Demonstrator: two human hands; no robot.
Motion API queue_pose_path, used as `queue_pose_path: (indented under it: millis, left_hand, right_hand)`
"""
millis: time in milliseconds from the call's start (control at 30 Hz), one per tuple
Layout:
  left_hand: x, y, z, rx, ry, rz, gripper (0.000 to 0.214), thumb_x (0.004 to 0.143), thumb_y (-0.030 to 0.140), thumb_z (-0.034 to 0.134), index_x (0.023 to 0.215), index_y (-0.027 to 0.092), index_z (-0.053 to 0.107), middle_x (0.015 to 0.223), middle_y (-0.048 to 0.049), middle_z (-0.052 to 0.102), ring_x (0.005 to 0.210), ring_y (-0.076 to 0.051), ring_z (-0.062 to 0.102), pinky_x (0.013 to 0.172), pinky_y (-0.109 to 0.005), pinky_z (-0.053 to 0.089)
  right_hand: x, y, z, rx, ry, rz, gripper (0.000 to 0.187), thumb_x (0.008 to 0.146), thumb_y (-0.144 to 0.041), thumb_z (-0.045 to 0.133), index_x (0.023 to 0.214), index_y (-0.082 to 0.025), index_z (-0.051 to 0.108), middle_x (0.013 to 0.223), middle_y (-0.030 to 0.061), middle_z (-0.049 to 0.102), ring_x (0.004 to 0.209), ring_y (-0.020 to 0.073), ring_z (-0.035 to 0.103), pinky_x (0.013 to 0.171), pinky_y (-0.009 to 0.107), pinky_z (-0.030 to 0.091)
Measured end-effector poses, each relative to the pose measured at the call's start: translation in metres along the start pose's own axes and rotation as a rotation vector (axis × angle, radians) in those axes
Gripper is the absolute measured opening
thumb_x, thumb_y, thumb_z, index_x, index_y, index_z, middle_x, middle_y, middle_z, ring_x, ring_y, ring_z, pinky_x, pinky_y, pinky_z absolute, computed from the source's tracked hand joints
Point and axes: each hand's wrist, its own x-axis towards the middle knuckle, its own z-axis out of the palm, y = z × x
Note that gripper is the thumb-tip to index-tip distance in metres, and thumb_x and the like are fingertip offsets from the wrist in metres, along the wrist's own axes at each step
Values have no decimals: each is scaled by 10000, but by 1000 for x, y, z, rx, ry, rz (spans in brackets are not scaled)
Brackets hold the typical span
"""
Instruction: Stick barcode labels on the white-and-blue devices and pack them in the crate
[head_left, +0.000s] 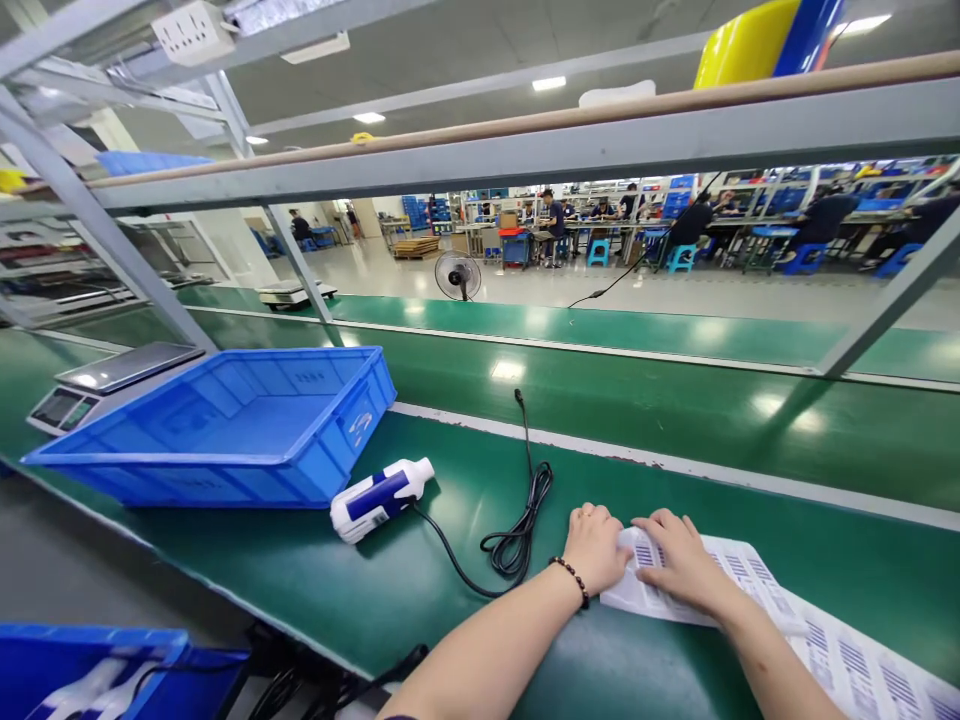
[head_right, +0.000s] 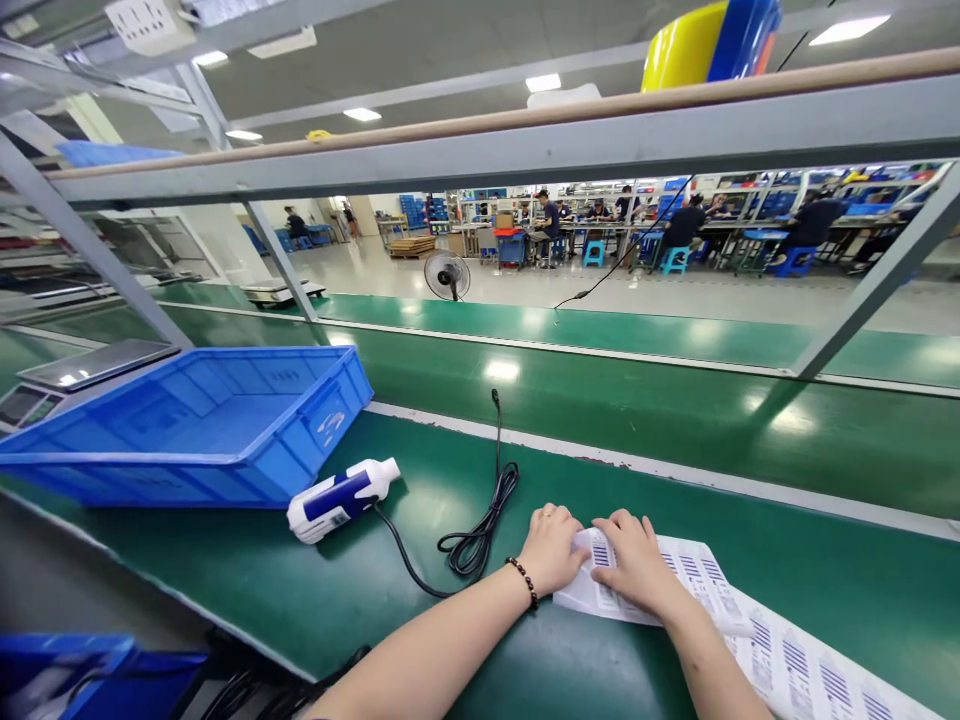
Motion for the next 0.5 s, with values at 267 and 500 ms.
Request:
queue_pose_path:
  millis: [267,500]
  left_hand:
    - [4,-5,10,33,-6,6,229,841,302,460,805,175,648,879,-69,625,917,-209,480,849,-382,352]
    - [3,-5,13,40,0,20,248,843,297,429,835,189,652,891,-66,615,932,-213,457,860,-388,340]
  right_hand:
    - [3,11,1,23,157,-97,275,800,-310,400,950,-262,626,1069,72,575,1084,240,486,1027,551,124]
    - [7,8,7,4,237,-133,307,792,-304,370,881,-263,661,1046,69,613,1119,266,487,1016,568,160]
